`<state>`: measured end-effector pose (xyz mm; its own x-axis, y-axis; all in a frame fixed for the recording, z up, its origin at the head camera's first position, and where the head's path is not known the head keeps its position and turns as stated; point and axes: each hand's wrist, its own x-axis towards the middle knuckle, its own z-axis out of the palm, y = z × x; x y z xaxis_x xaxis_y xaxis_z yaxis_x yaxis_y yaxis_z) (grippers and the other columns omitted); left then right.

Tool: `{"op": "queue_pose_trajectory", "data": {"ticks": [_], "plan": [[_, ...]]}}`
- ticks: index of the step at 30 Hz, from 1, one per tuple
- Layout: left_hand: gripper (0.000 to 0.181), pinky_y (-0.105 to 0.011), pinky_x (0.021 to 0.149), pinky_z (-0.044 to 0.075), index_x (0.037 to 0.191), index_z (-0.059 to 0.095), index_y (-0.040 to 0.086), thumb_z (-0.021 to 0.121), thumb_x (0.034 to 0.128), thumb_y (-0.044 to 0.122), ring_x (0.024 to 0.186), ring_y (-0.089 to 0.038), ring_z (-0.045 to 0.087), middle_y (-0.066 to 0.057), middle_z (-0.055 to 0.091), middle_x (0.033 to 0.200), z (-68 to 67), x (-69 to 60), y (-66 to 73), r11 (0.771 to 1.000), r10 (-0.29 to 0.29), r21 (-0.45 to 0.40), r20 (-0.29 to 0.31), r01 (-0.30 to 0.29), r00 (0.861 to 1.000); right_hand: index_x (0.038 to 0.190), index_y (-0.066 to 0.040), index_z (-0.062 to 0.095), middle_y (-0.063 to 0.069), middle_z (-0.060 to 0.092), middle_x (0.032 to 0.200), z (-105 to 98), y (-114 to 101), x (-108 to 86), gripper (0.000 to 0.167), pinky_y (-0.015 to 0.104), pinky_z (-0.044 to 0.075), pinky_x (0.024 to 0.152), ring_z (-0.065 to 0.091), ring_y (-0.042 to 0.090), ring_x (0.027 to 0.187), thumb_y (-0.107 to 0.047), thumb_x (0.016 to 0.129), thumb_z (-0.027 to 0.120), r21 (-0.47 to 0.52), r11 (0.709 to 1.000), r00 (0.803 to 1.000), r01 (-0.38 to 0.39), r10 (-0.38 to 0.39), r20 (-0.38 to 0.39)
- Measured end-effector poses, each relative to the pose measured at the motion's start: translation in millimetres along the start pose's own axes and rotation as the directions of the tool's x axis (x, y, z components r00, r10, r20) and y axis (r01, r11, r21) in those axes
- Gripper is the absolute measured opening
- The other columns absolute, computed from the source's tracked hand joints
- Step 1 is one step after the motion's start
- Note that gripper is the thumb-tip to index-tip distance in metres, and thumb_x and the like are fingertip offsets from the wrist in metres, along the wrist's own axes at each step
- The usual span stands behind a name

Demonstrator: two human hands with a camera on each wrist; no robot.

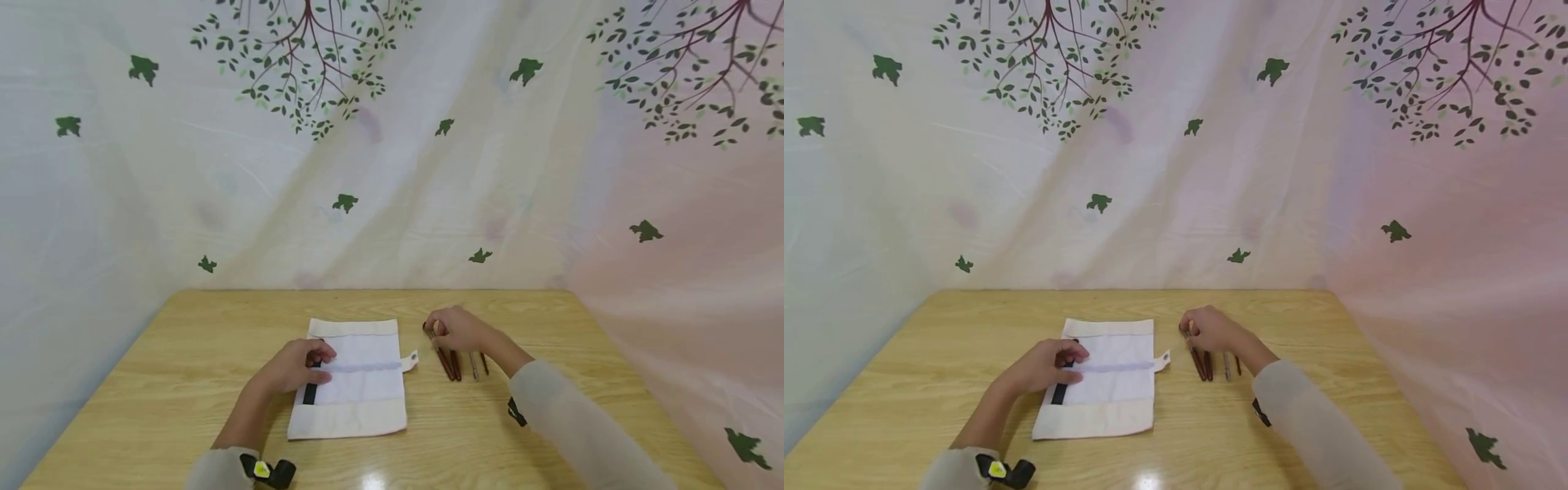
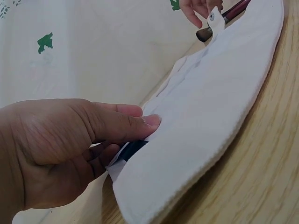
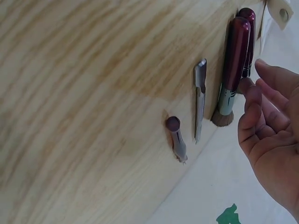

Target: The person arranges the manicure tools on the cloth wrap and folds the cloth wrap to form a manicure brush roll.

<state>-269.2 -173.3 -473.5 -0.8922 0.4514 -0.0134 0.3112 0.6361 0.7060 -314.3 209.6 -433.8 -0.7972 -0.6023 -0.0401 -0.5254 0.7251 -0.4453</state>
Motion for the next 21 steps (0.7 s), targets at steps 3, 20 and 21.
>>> {"op": "queue_pose_trajectory", "data": {"ticks": [3, 20, 21], "plan": [[0.029, -0.032, 0.082, 0.049, 0.112, 0.069, 0.012, 0.083, 0.0864, 0.013, 0.091, -0.016, 0.055, 0.005, 0.064, 0.097, -0.5, -1.2, -1.8, 1.000, 0.003, -0.007, 0.000, -0.003, 1.000, 0.121, -0.004, 0.067, 0.000, 0.071, 0.092, 3, -3, 2.2, 0.029, 0.036, 0.057, 0.076, 0.068, 0.014, 0.083, -0.013, 0.095, 0.074, 0.004, 1.000, 1.000, -0.010, 0.010, -0.009], [0.024, -0.033, 0.085, 0.050, 0.109, 0.071, 0.013, 0.082, 0.0881, 0.016, 0.092, -0.015, 0.056, 0.004, 0.064, 0.099, -1.6, -1.9, -3.1, 1.000, 0.020, -0.004, 0.017, -0.020, 1.000, 0.106, -0.007, 0.065, 0.000, 0.070, 0.091, 17, -14, 12.9, 0.027, 0.034, 0.056, 0.075, 0.068, 0.015, 0.085, -0.017, 0.088, 0.083, 0.127, 0.983, 0.989, -0.135, 0.141, -0.037], [0.023, -0.032, 0.084, 0.050, 0.109, 0.071, 0.014, 0.081, 0.0888, 0.016, 0.092, -0.015, 0.056, 0.005, 0.064, 0.099, -1.7, -2.2, -3.5, 1.000, 0.028, -0.001, 0.022, -0.028, 0.999, 0.106, -0.007, 0.066, 0.000, 0.070, 0.091, 17, -14, 13.2, 0.027, 0.034, 0.056, 0.075, 0.068, 0.015, 0.086, -0.017, 0.088, 0.083, 0.132, 0.981, 0.989, -0.139, 0.145, -0.036]]}}
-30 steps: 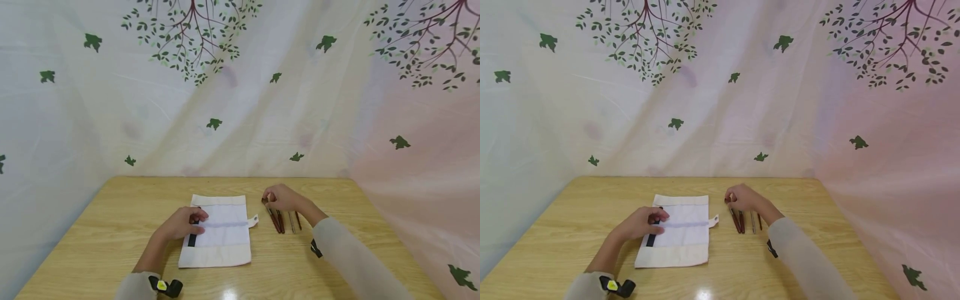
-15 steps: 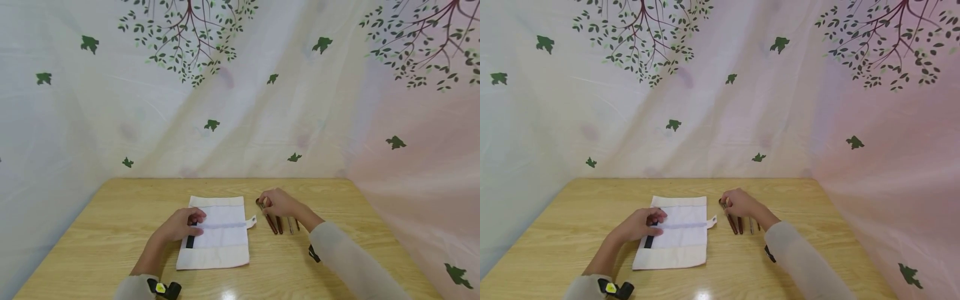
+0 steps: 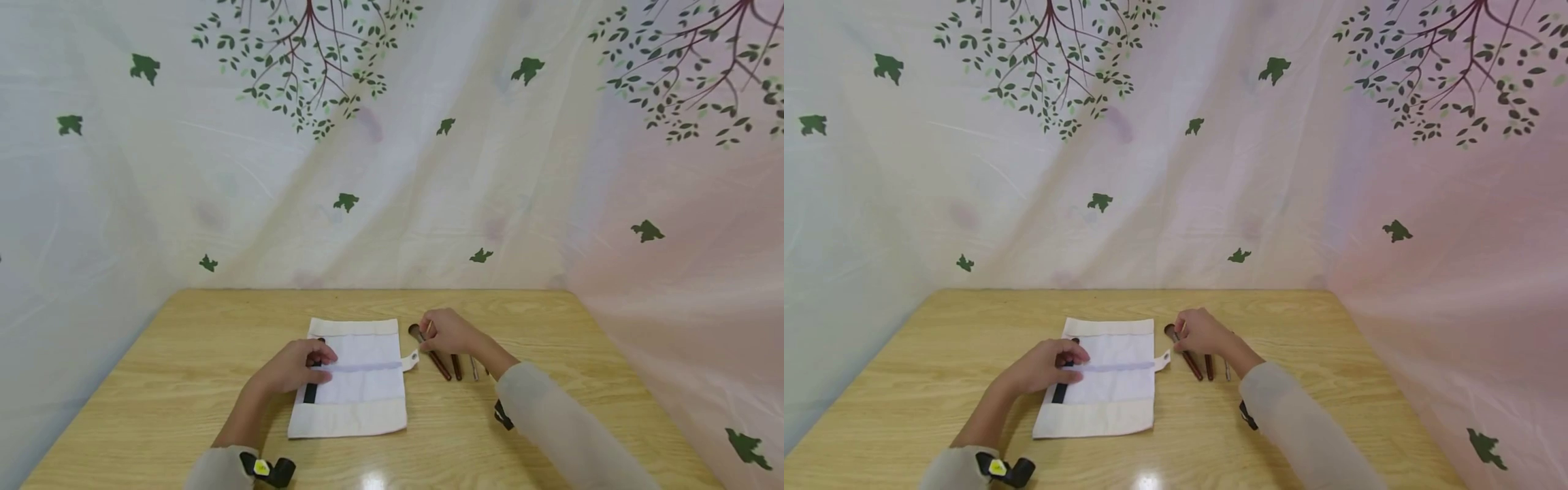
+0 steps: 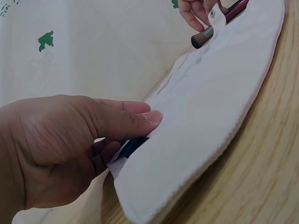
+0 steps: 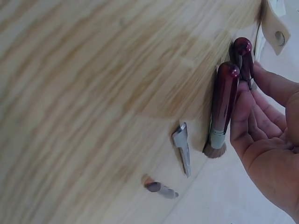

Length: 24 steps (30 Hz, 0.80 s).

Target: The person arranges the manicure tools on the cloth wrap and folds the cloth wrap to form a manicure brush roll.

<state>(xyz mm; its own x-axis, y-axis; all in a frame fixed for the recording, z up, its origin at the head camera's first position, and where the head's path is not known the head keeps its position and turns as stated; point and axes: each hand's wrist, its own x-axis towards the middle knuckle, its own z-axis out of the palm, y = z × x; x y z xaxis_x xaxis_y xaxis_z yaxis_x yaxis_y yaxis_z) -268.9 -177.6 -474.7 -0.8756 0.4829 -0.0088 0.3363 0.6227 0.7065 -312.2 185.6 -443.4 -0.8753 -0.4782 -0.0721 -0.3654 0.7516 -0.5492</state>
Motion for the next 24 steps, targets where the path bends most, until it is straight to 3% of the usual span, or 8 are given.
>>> {"op": "queue_pose_trajectory", "data": {"ticks": [8, 24], "plan": [[0.018, -0.030, 0.083, 0.050, 0.108, 0.071, 0.012, 0.078, 0.0914, 0.013, 0.091, -0.015, 0.056, 0.004, 0.063, 0.098, 1.0, -0.2, -2.5, 0.999, 0.051, 0.012, 0.022, -0.051, 0.998, 0.100, -0.005, 0.073, 0.001, 0.073, 0.089, 2.7, -6.5, 0.9, 0.018, 0.033, 0.056, 0.073, 0.068, 0.014, 0.082, -0.014, 0.087, 0.082, 0.029, 0.999, 0.999, -0.036, 0.036, 0.014], [0.013, -0.028, 0.079, 0.049, 0.102, 0.067, 0.011, 0.076, 0.0928, 0.011, 0.088, -0.015, 0.055, 0.004, 0.062, 0.095, 0.8, -2.3, -2.0, 0.992, 0.122, 0.002, 0.024, -0.122, 0.992, 0.092, -0.008, 0.073, -0.002, 0.072, 0.083, 8.7, -3.7, 4.4, 0.008, 0.029, 0.053, 0.066, 0.066, 0.011, 0.074, -0.011, 0.088, 0.080, 0.048, 0.999, 1.000, -0.015, 0.014, 0.024]]}}
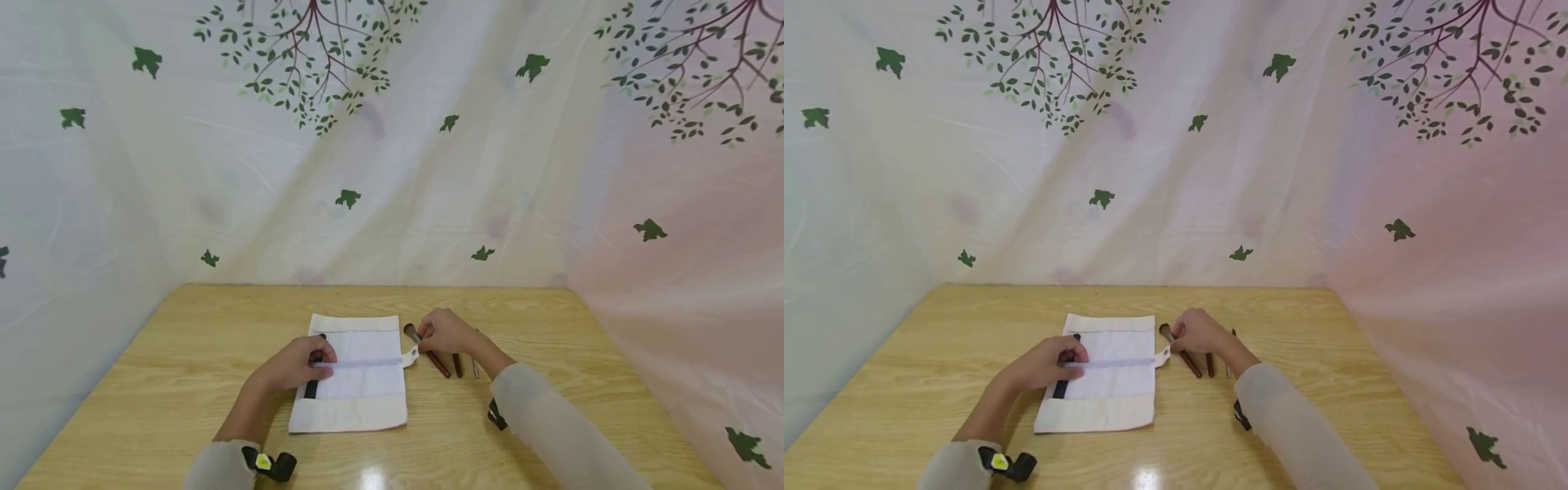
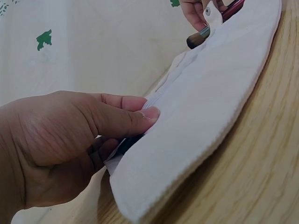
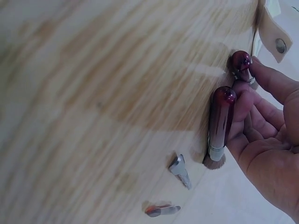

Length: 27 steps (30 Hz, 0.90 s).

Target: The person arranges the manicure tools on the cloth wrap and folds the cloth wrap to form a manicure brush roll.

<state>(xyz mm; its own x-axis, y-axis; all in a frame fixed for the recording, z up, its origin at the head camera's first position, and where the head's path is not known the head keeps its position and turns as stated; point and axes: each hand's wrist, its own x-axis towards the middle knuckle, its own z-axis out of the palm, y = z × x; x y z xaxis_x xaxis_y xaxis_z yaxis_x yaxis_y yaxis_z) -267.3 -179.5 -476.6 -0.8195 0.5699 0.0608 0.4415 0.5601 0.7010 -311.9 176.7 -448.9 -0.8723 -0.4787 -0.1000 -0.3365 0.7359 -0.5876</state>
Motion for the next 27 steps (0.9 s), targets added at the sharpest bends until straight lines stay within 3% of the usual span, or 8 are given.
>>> {"op": "queue_pose_trajectory", "data": {"ticks": [14, 19, 27], "plan": [[0.010, -0.028, 0.079, 0.048, 0.102, 0.068, 0.013, 0.063, 0.1003, 0.004, 0.086, -0.013, 0.055, 0.005, 0.063, 0.093, -1.7, 1.1, -5.1, 0.999, 0.042, 0.001, 0.003, -0.042, 0.999, 0.105, -0.005, 0.072, 0.003, 0.073, 0.095, 1, -5, 3.9, 0.012, 0.031, 0.055, 0.069, 0.066, 0.012, 0.078, -0.011, 0.095, 0.073, -0.009, 1.000, 0.999, 0.011, -0.011, 0.033], [0.010, -0.028, 0.077, 0.047, 0.104, 0.068, 0.011, 0.060, 0.1014, 0.005, 0.086, -0.015, 0.054, 0.003, 0.062, 0.093, -0.5, 2.1, -5.3, 1.000, 0.021, -0.022, 0.008, -0.020, 1.000, 0.108, -0.004, 0.072, 0.001, 0.072, 0.093, -7, -12, 7.4, 0.018, 0.033, 0.055, 0.074, 0.065, 0.012, 0.081, -0.015, 0.095, 0.074, -0.007, 1.000, 1.000, 0.013, -0.014, -0.020], [0.011, -0.028, 0.075, 0.047, 0.102, 0.069, 0.010, 0.061, 0.0998, 0.004, 0.084, -0.015, 0.054, 0.003, 0.063, 0.091, 1.2, 3.3, -1.4, 1.000, -0.014, -0.007, -0.015, 0.014, 1.000, 0.113, 0.000, 0.069, 0.005, 0.073, 0.089, -16, -29, 20.4, 0.021, 0.031, 0.055, 0.067, 0.067, 0.013, 0.071, -0.014, 0.098, 0.070, 0.094, 0.995, 0.996, 0.042, -0.034, -0.079]]}}
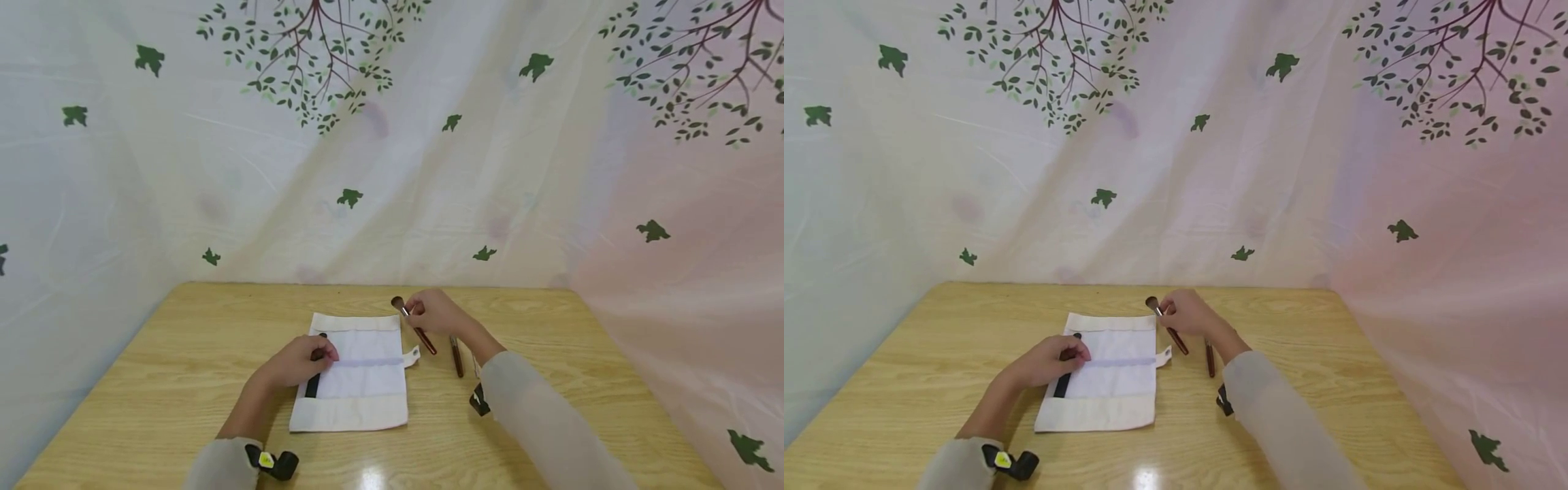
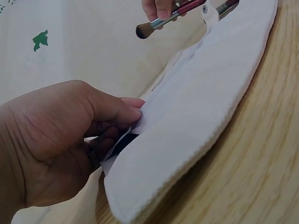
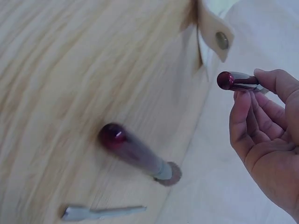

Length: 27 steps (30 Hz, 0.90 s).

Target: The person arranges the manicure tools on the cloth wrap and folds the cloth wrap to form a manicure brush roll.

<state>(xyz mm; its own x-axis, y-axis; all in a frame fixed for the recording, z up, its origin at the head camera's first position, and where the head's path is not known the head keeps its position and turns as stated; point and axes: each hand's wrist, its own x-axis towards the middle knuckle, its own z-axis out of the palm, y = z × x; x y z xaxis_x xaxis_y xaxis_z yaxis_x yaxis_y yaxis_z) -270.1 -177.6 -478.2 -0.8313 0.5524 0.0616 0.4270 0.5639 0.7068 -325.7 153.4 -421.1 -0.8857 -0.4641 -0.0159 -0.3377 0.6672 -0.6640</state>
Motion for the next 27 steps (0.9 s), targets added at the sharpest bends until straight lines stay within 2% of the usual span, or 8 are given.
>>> {"op": "queue_pose_trajectory", "data": {"ticks": [2, 8, 13, 18, 24, 27], "plan": [[0.011, -0.028, 0.074, 0.047, 0.101, 0.070, 0.010, 0.061, 0.0996, 0.003, 0.082, -0.014, 0.054, 0.003, 0.062, 0.090, 0.5, 0.4, 0.4, 1.000, 0.002, 0.010, -0.003, -0.002, 1.000, 0.115, 0.000, 0.069, 0.009, 0.074, 0.092, -1, -4, 3.5, 0.022, 0.031, 0.055, 0.068, 0.068, 0.014, 0.072, -0.014, 0.098, 0.069, 0.025, 1.000, 1.000, 0.018, -0.018, -0.011], [0.013, -0.028, 0.072, 0.047, 0.100, 0.069, 0.010, 0.060, 0.0998, 0.001, 0.080, -0.014, 0.053, 0.003, 0.061, 0.087, 0.6, 0.1, 2.3, 1.000, 0.001, 0.014, -0.003, -0.001, 1.000, 0.126, 0.001, 0.066, 0.009, 0.073, 0.100, 4, -15, 14.7, 0.032, 0.038, 0.059, 0.072, 0.070, 0.015, 0.077, -0.017, 0.099, 0.069, 0.084, 0.995, 0.998, 0.053, -0.049, -0.049], [0.013, -0.028, 0.073, 0.047, 0.100, 0.069, 0.009, 0.060, 0.0996, 0.000, 0.081, -0.015, 0.053, 0.002, 0.062, 0.088, 1.4, 0.2, 3.2, 1.000, -0.002, -0.002, -0.006, 0.002, 1.000, 0.123, 0.002, 0.066, 0.010, 0.072, 0.099, 13, -26, 23.9, 0.029, 0.047, 0.060, 0.076, 0.071, 0.018, 0.079, -0.012, 0.098, 0.069, 0.155, 0.986, 0.997, 0.069, -0.061, -0.057], [0.011, -0.028, 0.073, 0.047, 0.099, 0.070, 0.010, 0.061, 0.0989, 0.003, 0.080, -0.014, 0.054, 0.003, 0.062, 0.088, 2.1, 1.6, 5.0, 1.000, -0.015, 0.008, -0.021, 0.015, 1.000, 0.120, 0.001, 0.067, 0.009, 0.072, 0.096, 22, -35, 31.9, 0.026, 0.044, 0.060, 0.074, 0.071, 0.018, 0.077, -0.011, 0.098, 0.070, 0.184, 0.979, 0.996, 0.086, -0.078, -0.052], [0.008, -0.028, 0.072, 0.047, 0.098, 0.071, 0.008, 0.064, 0.0961, 0.004, 0.080, -0.011, 0.055, 0.003, 0.063, 0.088, 2.4, 0.6, 4.1, 0.999, 0.030, 0.024, -0.047, -0.029, 0.998, 0.118, 0.000, 0.068, 0.008, 0.072, 0.094, 30, -41, 36.4, 0.024, 0.044, 0.060, 0.074, 0.071, 0.017, 0.076, -0.012, 0.097, 0.070, 0.215, 0.971, 0.995, 0.101, -0.094, -0.045], [0.007, -0.027, 0.073, 0.048, 0.096, 0.071, 0.009, 0.066, 0.0943, 0.004, 0.080, -0.010, 0.055, 0.003, 0.063, 0.088, 2.0, 0.0, 3.3, 0.999, 0.032, 0.029, -0.050, -0.031, 0.998, 0.117, 0.000, 0.068, 0.009, 0.072, 0.094, 32, -44, 37.0, 0.023, 0.044, 0.060, 0.074, 0.071, 0.017, 0.076, -0.012, 0.097, 0.070, 0.224, 0.970, 0.995, 0.098, -0.090, -0.047]]}}
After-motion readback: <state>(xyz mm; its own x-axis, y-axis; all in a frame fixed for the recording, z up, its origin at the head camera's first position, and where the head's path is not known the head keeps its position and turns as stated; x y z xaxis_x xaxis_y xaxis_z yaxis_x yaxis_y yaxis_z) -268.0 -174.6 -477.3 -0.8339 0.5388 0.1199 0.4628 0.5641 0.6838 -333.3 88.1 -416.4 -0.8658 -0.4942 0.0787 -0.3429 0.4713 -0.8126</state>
